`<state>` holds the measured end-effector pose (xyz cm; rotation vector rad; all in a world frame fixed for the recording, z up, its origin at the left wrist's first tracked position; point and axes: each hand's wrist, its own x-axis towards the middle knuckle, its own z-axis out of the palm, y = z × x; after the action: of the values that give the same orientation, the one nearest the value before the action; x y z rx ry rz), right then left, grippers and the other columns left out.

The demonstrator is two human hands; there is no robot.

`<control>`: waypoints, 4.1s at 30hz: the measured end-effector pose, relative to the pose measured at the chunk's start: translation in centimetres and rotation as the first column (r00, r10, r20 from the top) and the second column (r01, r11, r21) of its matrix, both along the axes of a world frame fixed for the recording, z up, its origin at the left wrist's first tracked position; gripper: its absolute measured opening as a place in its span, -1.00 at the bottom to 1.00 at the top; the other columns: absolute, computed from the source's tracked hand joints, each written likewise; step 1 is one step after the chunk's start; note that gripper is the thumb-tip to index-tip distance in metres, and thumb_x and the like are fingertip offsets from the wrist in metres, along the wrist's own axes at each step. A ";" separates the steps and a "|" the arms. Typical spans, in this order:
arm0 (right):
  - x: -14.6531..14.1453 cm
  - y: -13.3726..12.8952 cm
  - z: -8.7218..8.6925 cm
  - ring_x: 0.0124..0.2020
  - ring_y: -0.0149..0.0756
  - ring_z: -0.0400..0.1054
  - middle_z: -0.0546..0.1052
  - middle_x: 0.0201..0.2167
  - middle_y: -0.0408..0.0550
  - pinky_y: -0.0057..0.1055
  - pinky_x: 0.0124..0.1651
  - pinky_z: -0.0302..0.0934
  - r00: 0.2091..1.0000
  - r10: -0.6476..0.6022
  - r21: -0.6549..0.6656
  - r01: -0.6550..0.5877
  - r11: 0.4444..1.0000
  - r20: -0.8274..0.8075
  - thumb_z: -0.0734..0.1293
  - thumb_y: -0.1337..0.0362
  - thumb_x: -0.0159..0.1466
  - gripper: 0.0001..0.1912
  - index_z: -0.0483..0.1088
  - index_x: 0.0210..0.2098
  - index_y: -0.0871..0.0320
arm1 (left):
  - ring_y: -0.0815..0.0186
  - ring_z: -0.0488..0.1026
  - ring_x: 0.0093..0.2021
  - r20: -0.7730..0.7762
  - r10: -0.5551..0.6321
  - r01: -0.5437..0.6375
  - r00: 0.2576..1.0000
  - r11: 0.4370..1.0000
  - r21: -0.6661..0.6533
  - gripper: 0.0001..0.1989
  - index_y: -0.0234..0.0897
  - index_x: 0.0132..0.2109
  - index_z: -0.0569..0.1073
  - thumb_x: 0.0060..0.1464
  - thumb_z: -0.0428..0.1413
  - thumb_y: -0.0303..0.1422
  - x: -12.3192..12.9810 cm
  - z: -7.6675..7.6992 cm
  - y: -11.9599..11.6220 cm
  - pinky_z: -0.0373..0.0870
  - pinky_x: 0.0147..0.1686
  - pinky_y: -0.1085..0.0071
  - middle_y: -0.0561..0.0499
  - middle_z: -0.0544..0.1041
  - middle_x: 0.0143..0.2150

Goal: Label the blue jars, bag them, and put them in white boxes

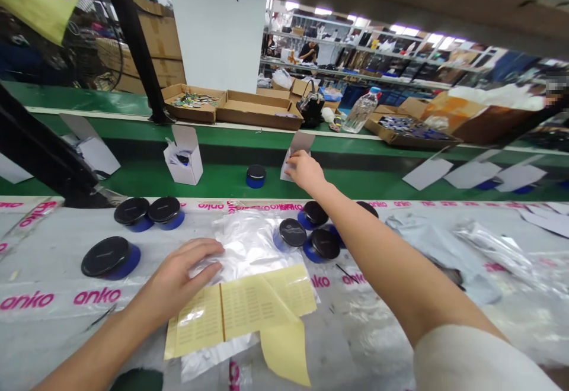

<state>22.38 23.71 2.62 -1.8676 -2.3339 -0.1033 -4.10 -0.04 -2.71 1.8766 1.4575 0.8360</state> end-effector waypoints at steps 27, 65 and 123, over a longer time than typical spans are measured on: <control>-9.8 -9.7 5.2 0.03 -0.06 0.43 0.46 0.12 0.11 -0.24 0.01 0.31 0.877 0.478 -0.195 -0.478 0.856 -0.050 0.46 0.20 0.25 -0.39 0.26 0.23 0.14 | 0.18 0.55 -0.04 0.208 0.137 -0.139 0.968 0.990 -0.006 -0.64 -0.19 0.11 0.48 0.17 0.17 -0.32 -0.5 0.4 0.6 0.51 -0.08 0.23 -0.11 0.58 0.08; 1.3 -26.7 -4.6 -0.22 -0.16 0.51 0.57 -0.22 -0.05 -0.22 -0.16 0.39 0.740 0.073 -0.179 -0.256 0.950 -0.668 0.30 0.25 0.35 -0.72 0.36 0.05 0.05 | -0.03 0.06 0.50 -0.223 -0.355 0.317 0.908 0.929 -0.190 -0.14 0.07 0.43 0.16 0.03 0.22 -0.51 1.9 7.3 2.1 0.17 0.40 0.01 -0.02 0.07 0.53; 0.6 -28.1 -1.4 -0.19 -0.22 0.53 0.62 -0.26 -0.07 -0.32 -0.16 0.43 0.755 0.272 -0.013 -0.348 0.938 -0.597 0.33 0.42 0.38 -0.87 0.46 -0.14 0.08 | 0.35 0.58 -0.18 0.254 -0.363 0.428 0.896 0.857 -0.286 -0.84 -0.18 -0.07 0.60 0.27 0.14 -0.37 5.4 2.9 -1.2 0.41 -0.19 0.45 0.10 0.67 -0.17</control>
<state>22.97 -4.34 1.27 -1.2569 -2.1722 0.5912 1.30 -1.27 0.19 1.6965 0.9682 0.5117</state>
